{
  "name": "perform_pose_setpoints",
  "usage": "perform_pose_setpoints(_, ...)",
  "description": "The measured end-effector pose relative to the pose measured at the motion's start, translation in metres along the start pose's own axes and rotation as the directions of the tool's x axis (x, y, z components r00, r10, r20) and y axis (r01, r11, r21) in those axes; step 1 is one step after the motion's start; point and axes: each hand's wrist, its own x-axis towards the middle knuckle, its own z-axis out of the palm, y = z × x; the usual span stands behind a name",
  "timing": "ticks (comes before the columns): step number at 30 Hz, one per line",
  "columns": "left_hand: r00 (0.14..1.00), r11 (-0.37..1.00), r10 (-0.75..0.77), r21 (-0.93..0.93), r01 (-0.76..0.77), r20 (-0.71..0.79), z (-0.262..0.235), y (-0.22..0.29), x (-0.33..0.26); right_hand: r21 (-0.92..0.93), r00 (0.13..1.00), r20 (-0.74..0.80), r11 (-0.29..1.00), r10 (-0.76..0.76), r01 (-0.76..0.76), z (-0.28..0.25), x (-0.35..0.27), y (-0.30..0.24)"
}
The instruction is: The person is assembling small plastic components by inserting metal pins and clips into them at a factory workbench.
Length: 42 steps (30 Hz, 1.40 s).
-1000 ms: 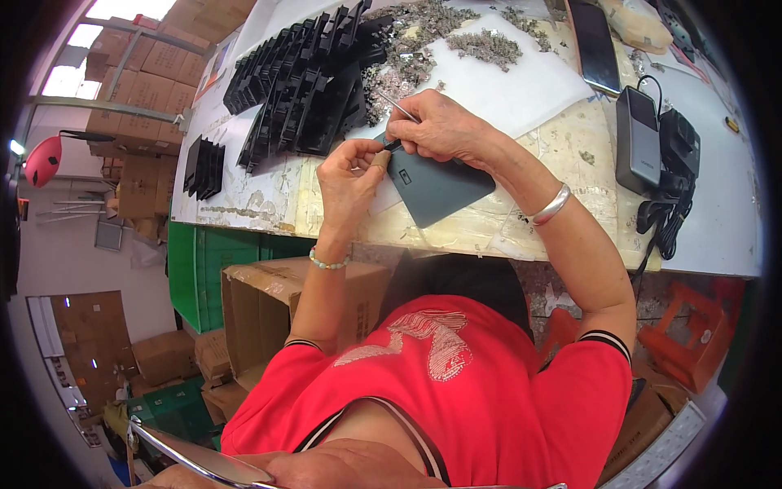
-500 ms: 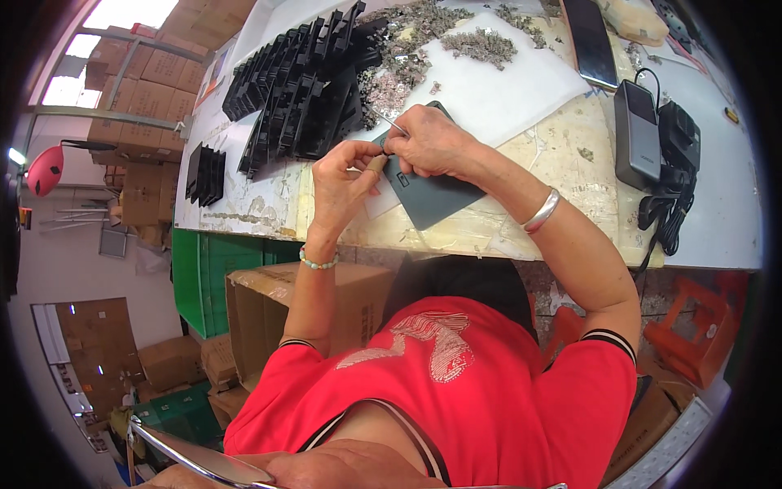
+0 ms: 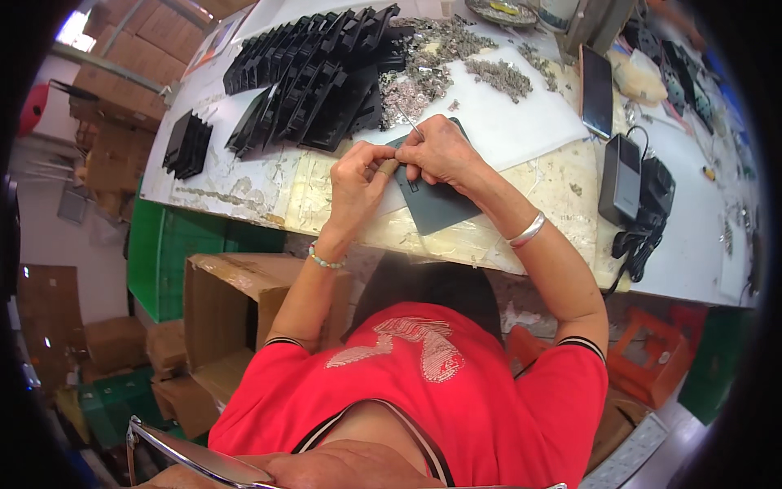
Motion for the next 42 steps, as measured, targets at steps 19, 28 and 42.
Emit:
perform_pose_setpoints(19, 0.988, 0.973, -0.149, -0.185, 0.141, -0.030, 0.003, -0.014, -0.003, -0.155, 0.989, -0.150, 0.987, 0.009, -0.032, 0.024, -0.006, -0.010)
perform_pose_setpoints(28, 0.988, 0.961, -0.153, -0.235, 0.144, -0.019, 0.000, -0.014, -0.004, -0.118, 0.972, -0.235, 0.992, 0.010, -0.038, 0.021, -0.004, -0.006)
perform_pose_setpoints(42, 0.992, 0.971, -0.121, -0.210, 0.109, -0.045, 0.000, -0.015, -0.005, -0.242, 0.958, -0.284, 0.970, -0.050, -0.021, 0.027, -0.001, -0.003)
